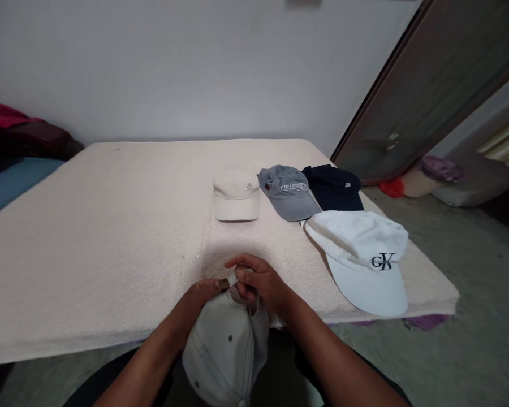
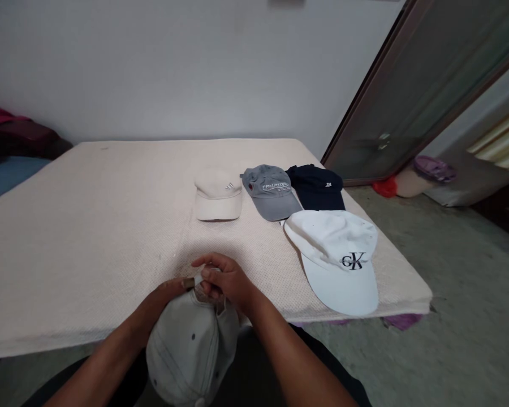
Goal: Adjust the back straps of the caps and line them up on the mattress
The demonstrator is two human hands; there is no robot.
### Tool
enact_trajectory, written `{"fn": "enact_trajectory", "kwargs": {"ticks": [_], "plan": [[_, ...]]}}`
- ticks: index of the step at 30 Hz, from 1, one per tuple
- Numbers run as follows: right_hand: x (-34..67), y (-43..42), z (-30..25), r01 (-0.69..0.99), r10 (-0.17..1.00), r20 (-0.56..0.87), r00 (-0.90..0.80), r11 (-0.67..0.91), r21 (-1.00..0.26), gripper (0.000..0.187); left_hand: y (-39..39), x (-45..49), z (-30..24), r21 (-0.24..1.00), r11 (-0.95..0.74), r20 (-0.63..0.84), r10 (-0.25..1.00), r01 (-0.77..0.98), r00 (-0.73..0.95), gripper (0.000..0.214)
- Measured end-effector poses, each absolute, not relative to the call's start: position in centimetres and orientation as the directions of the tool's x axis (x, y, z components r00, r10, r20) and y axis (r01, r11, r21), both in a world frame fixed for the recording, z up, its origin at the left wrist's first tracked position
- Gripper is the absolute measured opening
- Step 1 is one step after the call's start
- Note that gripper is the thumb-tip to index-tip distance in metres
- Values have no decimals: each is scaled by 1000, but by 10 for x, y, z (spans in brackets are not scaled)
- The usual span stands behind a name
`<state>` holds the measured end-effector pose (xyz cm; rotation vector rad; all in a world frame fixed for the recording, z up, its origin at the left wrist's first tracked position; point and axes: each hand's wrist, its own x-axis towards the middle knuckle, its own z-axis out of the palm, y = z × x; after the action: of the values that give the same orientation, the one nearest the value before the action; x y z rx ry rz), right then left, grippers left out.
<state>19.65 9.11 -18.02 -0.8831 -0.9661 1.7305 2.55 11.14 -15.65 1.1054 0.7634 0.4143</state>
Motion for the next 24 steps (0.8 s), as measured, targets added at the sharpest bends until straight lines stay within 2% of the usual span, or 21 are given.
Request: {"fn": "enact_trajectory", "kwargs": {"ticks": [7,14,24], "plan": [[199,94,-181,-326,928,-150,-342,-266,-907,25,114,26,-155,949,298,-287,671,106,684,31],[195,93,-182,-308,946,-101,-309,-200,-930,22,113,27,-161,869,495,-368,628,13,685,29],[194,95,-186,-245,938,-114,-327,-201,-948,22,110,22,-170,835,549,-410,658,-29,631,29]]}}
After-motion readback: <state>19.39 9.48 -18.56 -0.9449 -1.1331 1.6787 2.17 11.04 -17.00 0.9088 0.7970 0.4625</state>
